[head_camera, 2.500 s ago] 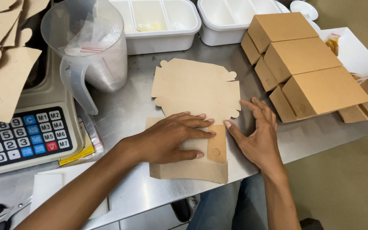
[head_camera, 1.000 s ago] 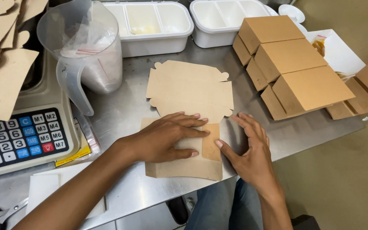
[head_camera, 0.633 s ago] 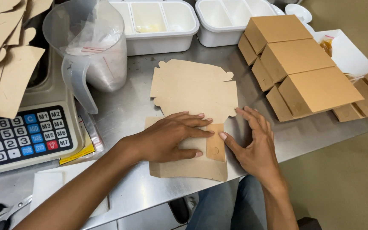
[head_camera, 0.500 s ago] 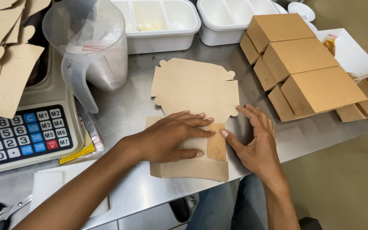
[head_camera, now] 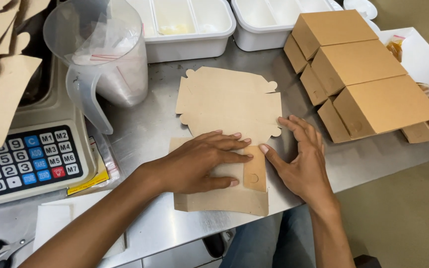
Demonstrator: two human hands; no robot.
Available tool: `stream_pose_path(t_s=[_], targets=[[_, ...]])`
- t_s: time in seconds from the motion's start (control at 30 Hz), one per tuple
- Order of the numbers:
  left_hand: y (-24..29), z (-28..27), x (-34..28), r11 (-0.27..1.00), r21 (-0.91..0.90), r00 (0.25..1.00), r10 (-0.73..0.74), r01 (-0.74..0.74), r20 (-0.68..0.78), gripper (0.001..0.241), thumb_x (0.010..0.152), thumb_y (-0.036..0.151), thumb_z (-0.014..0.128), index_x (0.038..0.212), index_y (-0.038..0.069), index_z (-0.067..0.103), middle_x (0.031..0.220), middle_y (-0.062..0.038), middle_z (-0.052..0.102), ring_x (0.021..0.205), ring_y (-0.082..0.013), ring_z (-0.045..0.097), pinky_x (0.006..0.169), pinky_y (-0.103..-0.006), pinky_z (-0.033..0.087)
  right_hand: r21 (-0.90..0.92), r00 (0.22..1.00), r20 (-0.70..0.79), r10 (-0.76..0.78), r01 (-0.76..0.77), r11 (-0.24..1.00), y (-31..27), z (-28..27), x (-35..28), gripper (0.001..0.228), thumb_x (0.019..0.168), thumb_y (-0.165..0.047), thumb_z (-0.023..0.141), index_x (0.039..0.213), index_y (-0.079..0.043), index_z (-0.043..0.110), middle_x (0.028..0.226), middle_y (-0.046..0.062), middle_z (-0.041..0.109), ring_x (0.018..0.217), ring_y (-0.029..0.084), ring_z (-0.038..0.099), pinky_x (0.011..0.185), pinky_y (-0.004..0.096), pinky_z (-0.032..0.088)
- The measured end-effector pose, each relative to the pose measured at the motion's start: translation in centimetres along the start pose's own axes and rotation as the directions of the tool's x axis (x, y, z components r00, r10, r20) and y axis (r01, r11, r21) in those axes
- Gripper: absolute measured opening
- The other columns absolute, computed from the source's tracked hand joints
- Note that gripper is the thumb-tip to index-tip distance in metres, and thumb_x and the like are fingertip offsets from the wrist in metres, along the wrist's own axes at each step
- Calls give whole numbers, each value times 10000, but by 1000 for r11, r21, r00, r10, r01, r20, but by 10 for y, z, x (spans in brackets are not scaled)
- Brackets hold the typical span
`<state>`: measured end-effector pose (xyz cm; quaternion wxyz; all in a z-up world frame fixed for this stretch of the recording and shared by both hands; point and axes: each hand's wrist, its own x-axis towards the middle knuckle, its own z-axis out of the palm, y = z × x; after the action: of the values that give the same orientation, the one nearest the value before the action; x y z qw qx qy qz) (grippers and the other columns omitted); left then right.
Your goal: The person assembles flat cardboard box blanks on a stainless steel countertop. They fold the side flaps and tuck the tabs into slots to form the box shape, repeating the process for multiple units.
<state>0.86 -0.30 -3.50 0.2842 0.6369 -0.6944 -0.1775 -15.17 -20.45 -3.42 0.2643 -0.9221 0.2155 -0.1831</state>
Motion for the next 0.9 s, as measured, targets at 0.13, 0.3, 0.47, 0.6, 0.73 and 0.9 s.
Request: stream_pose_path(t_s=[0.13,0.3,0.47,0.6,0.73,0.9], targets=[[0,1,0,1000,8,1000,1,-1,-5,526,979,373,648,1437,119,604,1641,-183,384,1535,-334,330,1201,-478,237,-15,999,0,-35,35,999,3,1,2,605,884,-460,734,1400,-182,586,1506,99,528,1458,241,407,1182,464,238],[-1,1,0,1000,-5,1000,5,-5,-9,537,980,378,643,1445,114,596,1641,-187,383,1538,-337,329,1210,-476,222,-27,998,-19,-60,59,998,7,3,8,594,895,-437,742,1401,-167,587,1476,95,536,1413,247,437,1157,459,272],[0,0,0,1000,-3,1000,-2,2,3,536,983,378,636,1444,109,593,1646,-183,373,1541,-331,319,1217,-473,206,-21,999,-9,-52,52,998,8,5,10,600,906,-446,720,1421,-170,581,1495,102,513,1431,252,414,1159,461,262],[1,-1,-1,1000,2,1000,-16,16,10,540,987,398,624,1451,124,592,1654,-152,368,1546,-307,310,1224,-478,195,10,999,22,-32,32,999,0,0,7,587,921,-446,687,1432,-187,564,1534,84,481,1465,243,373,1178,463,218],[9,-8,0,1000,10,1000,-10,9,15,554,981,397,633,1464,130,577,1649,-158,383,1543,-312,322,1217,-475,214,123,998,60,34,-42,992,-10,-10,2,601,878,-439,707,1429,-237,578,1574,40,476,1499,208,360,1212,448,185],[32,-25,1,984,-105,989,-137,142,59,514,942,217,690,1421,45,618,1544,-268,511,1497,-450,382,1251,-594,161,315,997,68,-22,-1,949,-22,-18,-21,749,805,-153,843,1467,-12,522,1484,308,454,1506,575,233,1205,717,107]])
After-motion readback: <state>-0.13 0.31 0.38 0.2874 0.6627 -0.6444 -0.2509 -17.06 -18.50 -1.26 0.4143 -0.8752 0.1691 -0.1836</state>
